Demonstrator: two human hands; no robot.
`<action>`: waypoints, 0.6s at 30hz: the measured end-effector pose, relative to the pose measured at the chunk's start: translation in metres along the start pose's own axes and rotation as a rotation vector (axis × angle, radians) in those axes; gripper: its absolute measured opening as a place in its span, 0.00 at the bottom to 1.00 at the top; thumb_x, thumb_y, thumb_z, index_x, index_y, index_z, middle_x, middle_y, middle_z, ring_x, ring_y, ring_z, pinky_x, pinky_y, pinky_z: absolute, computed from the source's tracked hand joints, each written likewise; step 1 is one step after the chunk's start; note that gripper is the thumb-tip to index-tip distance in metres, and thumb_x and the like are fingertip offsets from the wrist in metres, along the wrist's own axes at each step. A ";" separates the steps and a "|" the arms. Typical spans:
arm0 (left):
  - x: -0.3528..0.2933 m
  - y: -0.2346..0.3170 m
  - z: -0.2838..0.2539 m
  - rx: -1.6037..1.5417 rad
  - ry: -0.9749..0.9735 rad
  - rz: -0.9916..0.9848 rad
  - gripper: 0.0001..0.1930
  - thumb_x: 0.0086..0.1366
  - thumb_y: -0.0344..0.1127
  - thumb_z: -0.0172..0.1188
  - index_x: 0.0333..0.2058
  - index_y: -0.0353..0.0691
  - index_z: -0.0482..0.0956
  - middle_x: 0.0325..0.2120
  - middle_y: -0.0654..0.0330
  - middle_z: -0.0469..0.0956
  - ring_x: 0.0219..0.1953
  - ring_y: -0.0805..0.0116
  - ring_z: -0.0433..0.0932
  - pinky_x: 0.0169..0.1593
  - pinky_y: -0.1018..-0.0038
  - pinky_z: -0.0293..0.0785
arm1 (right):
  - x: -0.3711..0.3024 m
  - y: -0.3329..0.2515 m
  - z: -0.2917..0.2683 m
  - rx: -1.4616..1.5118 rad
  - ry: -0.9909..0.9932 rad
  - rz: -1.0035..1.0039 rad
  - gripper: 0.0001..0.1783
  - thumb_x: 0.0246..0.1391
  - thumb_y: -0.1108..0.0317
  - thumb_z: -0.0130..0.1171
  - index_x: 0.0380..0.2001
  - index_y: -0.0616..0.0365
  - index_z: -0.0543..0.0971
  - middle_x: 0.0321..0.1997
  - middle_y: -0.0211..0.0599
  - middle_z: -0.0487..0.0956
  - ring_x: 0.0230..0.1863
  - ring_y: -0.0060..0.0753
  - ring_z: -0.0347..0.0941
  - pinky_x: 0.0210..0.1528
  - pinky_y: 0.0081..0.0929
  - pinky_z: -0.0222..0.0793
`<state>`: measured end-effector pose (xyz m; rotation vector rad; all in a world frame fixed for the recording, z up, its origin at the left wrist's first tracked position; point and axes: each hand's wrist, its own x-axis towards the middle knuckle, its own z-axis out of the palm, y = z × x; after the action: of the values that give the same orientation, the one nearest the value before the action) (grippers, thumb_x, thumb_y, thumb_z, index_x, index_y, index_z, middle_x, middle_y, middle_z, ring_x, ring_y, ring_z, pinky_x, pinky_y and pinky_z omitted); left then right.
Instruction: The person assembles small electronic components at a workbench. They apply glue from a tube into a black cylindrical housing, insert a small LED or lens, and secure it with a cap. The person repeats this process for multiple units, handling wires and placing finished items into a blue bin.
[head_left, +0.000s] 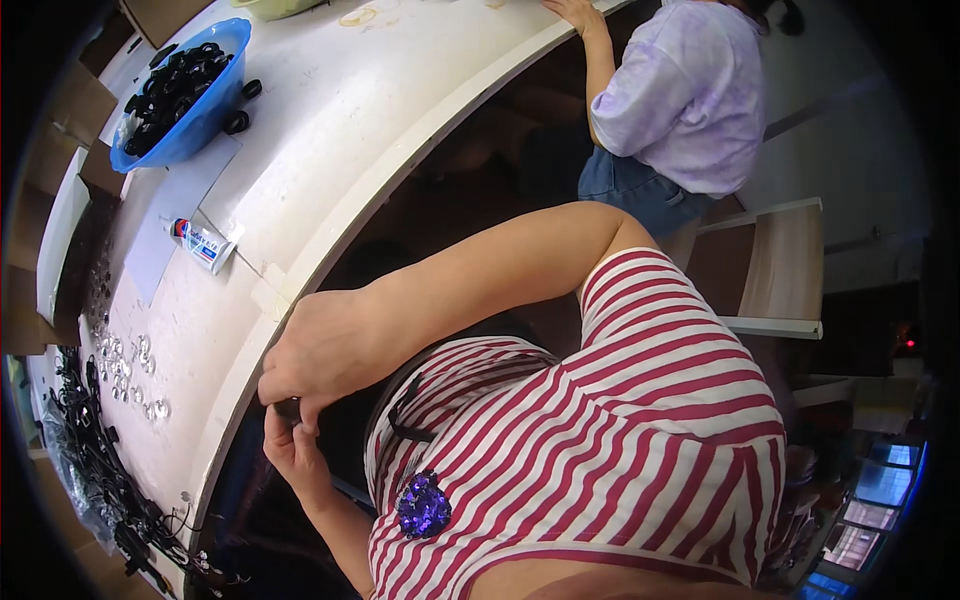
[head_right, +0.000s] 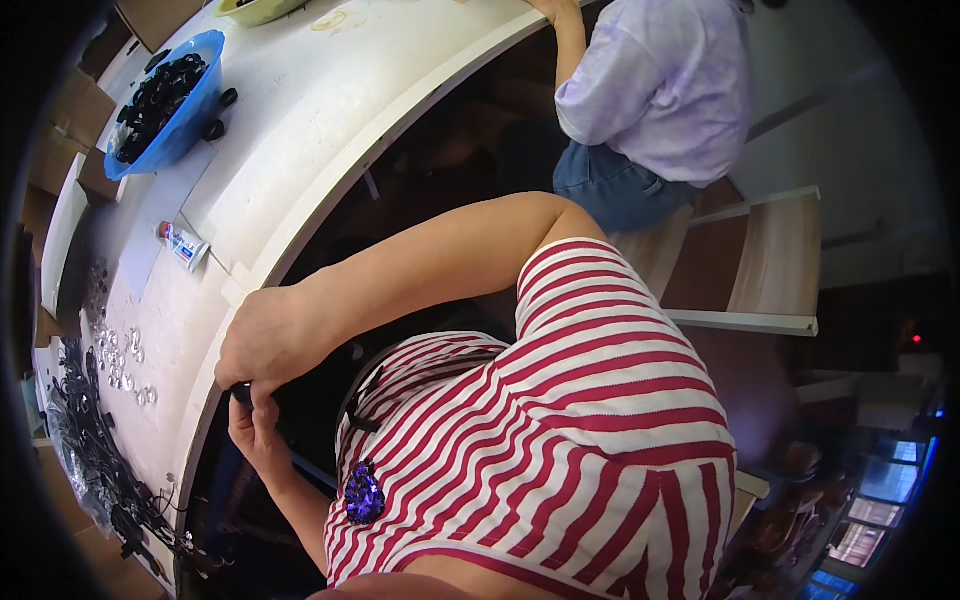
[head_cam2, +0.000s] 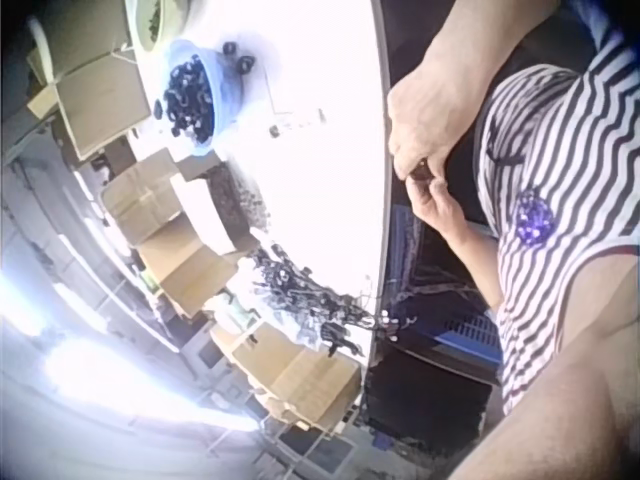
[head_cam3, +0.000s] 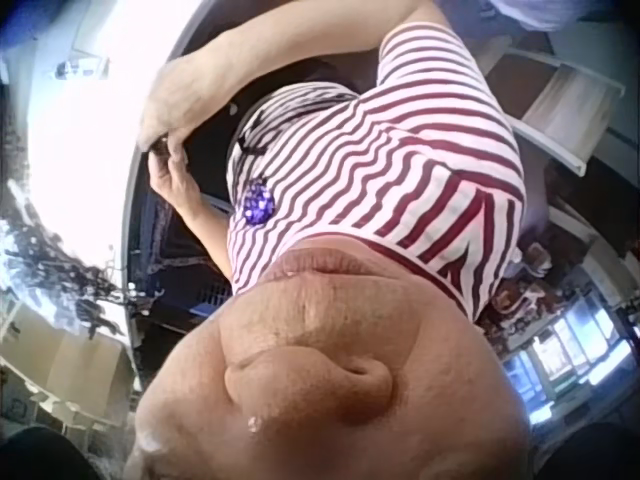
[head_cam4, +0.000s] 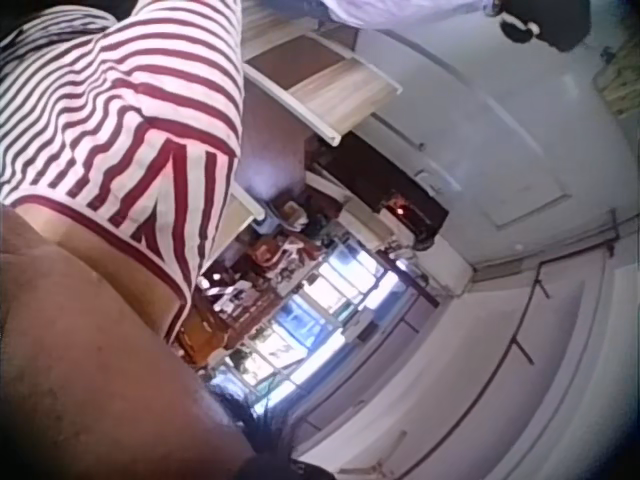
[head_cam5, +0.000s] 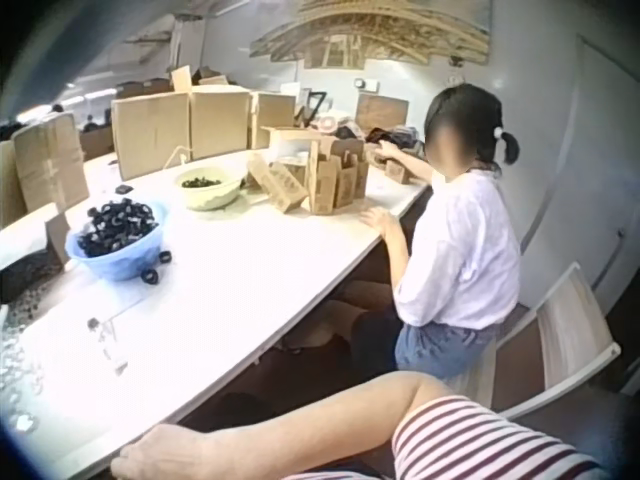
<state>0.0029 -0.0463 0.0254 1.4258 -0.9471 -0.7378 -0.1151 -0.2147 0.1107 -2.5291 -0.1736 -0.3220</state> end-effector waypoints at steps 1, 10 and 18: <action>0.000 0.000 0.000 0.028 -0.011 0.031 0.14 0.62 0.42 0.53 0.33 0.34 0.70 0.18 0.72 0.62 0.19 0.84 0.57 0.23 0.85 0.50 | 0.001 -0.002 -0.004 -0.028 -0.080 0.074 0.24 0.43 0.48 0.57 0.26 0.62 0.76 0.22 0.47 0.77 0.28 0.48 0.75 0.32 0.36 0.70; -0.007 0.003 0.000 0.108 0.047 0.096 0.07 0.61 0.32 0.49 0.34 0.35 0.71 0.18 0.72 0.62 0.20 0.85 0.56 0.23 0.87 0.50 | 0.004 -0.009 0.003 0.018 -0.006 0.069 0.22 0.46 0.51 0.56 0.24 0.64 0.75 0.22 0.50 0.76 0.28 0.50 0.74 0.34 0.37 0.70; -0.012 0.018 0.000 -0.322 0.241 0.096 0.15 0.60 0.41 0.55 0.36 0.33 0.68 0.17 0.70 0.61 0.19 0.84 0.58 0.24 0.86 0.53 | 0.010 -0.023 0.009 0.343 0.022 0.182 0.28 0.50 0.50 0.54 0.43 0.64 0.69 0.39 0.48 0.75 0.41 0.49 0.72 0.42 0.36 0.68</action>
<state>-0.0053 -0.0347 0.0420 1.1475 -0.6706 -0.6010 -0.1080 -0.1904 0.1180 -2.1815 0.0114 -0.2253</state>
